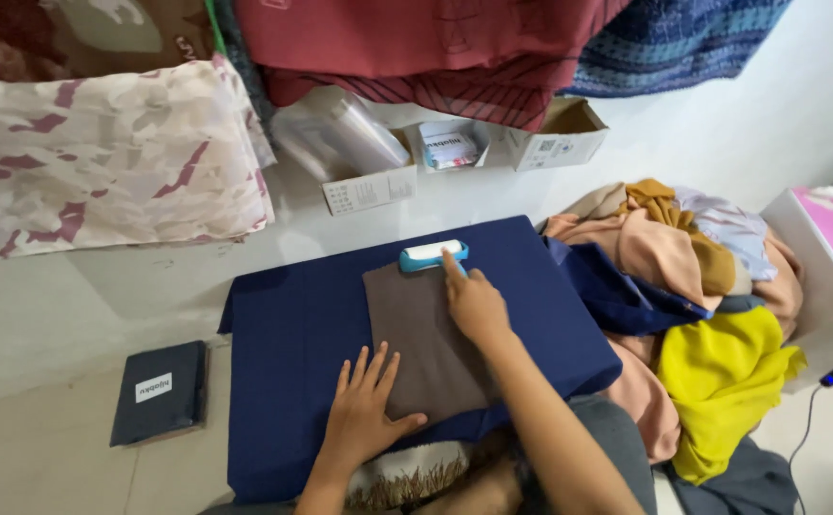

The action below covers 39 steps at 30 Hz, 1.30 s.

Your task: The person is cleaning a brown hijab with a lint roller and folding it on a blue mat.

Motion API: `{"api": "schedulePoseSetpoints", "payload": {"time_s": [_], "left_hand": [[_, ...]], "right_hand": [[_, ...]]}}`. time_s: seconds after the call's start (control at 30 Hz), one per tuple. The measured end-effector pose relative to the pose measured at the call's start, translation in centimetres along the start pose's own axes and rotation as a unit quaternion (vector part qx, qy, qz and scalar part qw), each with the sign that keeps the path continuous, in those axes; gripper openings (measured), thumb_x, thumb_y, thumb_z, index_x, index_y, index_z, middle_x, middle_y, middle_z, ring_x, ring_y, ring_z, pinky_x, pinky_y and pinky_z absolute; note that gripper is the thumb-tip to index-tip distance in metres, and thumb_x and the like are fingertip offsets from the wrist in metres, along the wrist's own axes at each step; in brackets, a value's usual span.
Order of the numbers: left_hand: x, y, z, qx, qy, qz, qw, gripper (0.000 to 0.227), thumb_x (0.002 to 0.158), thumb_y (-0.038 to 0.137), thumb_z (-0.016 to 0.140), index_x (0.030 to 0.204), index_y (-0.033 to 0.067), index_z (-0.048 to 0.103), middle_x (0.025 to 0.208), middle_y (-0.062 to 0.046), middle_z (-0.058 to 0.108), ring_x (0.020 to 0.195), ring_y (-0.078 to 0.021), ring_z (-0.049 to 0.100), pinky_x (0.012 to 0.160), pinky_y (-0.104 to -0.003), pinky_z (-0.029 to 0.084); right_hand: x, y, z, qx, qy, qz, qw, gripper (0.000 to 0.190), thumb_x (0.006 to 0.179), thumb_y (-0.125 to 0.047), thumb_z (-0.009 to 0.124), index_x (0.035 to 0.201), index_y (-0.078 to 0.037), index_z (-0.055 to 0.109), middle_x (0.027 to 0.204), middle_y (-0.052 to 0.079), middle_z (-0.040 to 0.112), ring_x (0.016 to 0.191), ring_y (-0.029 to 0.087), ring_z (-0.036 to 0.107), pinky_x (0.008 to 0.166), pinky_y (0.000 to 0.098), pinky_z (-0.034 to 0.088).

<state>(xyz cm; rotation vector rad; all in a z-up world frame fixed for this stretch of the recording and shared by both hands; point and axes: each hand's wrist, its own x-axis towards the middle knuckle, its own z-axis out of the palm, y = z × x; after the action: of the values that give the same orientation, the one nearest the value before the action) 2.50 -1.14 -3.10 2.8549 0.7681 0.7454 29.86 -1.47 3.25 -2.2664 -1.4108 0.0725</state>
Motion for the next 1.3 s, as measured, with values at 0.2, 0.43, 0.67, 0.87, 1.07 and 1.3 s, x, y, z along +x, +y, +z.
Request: {"api": "schedulePoseSetpoints", "payload": {"time_s": [0.2,0.43,0.67,0.87,1.07,1.3], "left_hand": [[-0.1,-0.5,0.3,0.010,0.015,0.008,1.000,0.104,0.083,0.086,0.057,0.156,0.0116,0.045,0.165,-0.012,0.038,0.151,-0.0380,0.034,0.118,-0.059,0.026],[0.0,0.1,-0.3,0.017,-0.016,0.003,1.000,0.108,0.084,0.088,0.049,0.158,0.0094,0.039,0.167,-0.012,0.033,0.152,-0.0384,0.030,0.119,-0.060,0.024],[0.2,0.3,-0.9,-0.006,-0.033,-0.012,0.999,0.108,0.085,0.087,0.048,0.158,0.0085,0.039,0.167,-0.012,0.032,0.153,-0.0372,0.027,0.120,-0.059,0.021],[-0.2,-0.3,0.4,-0.002,-0.009,-0.006,1.000,0.108,0.083,0.086,0.055,0.157,0.0096,0.040,0.167,-0.010,0.033,0.153,-0.0359,0.028,0.120,-0.058,0.022],[0.0,-0.3,-0.1,-0.004,-0.037,-0.011,0.999,0.108,0.084,0.086,0.059,0.158,0.0108,0.038,0.168,-0.011,0.030,0.153,-0.0362,0.026,0.120,-0.058,0.021],[-0.3,-0.8,1.0,0.015,-0.022,0.002,1.000,0.110,0.085,0.089,0.059,0.159,0.0109,0.037,0.168,-0.011,0.029,0.153,-0.0368,0.025,0.120,-0.057,0.019]], "right_hand": [[-17.5,-1.4,-4.6,-0.071,-0.007,-0.039,0.997,0.056,0.102,-0.032,0.048,0.157,-0.035,0.039,0.099,0.017,0.055,0.054,0.045,0.062,0.047,0.0582,0.050],[-26.7,-0.1,-3.4,-0.081,-0.135,0.160,0.974,0.063,0.100,-0.053,0.041,0.159,-0.055,0.020,0.108,0.005,0.046,0.073,0.050,0.065,0.063,0.0647,0.048],[-21.1,1.4,-2.1,-0.104,0.024,0.095,0.990,0.059,0.100,-0.038,0.048,0.158,-0.034,0.034,0.097,0.010,0.052,0.054,0.047,0.064,0.047,0.0596,0.050],[-14.6,1.5,0.4,-0.105,0.083,0.062,0.989,0.054,0.103,-0.034,0.047,0.156,-0.026,0.039,0.095,0.014,0.053,0.050,0.047,0.062,0.042,0.0591,0.047],[-8.3,1.5,1.5,-0.076,0.080,0.061,0.992,0.053,0.104,-0.031,0.044,0.156,-0.023,0.039,0.095,0.017,0.055,0.054,0.051,0.061,0.046,0.0601,0.047],[-2.1,2.4,2.6,-0.070,0.087,0.035,0.993,0.051,0.106,-0.025,0.039,0.156,-0.017,0.038,0.089,0.018,0.054,0.049,0.046,0.055,0.045,0.0542,0.046]]}}
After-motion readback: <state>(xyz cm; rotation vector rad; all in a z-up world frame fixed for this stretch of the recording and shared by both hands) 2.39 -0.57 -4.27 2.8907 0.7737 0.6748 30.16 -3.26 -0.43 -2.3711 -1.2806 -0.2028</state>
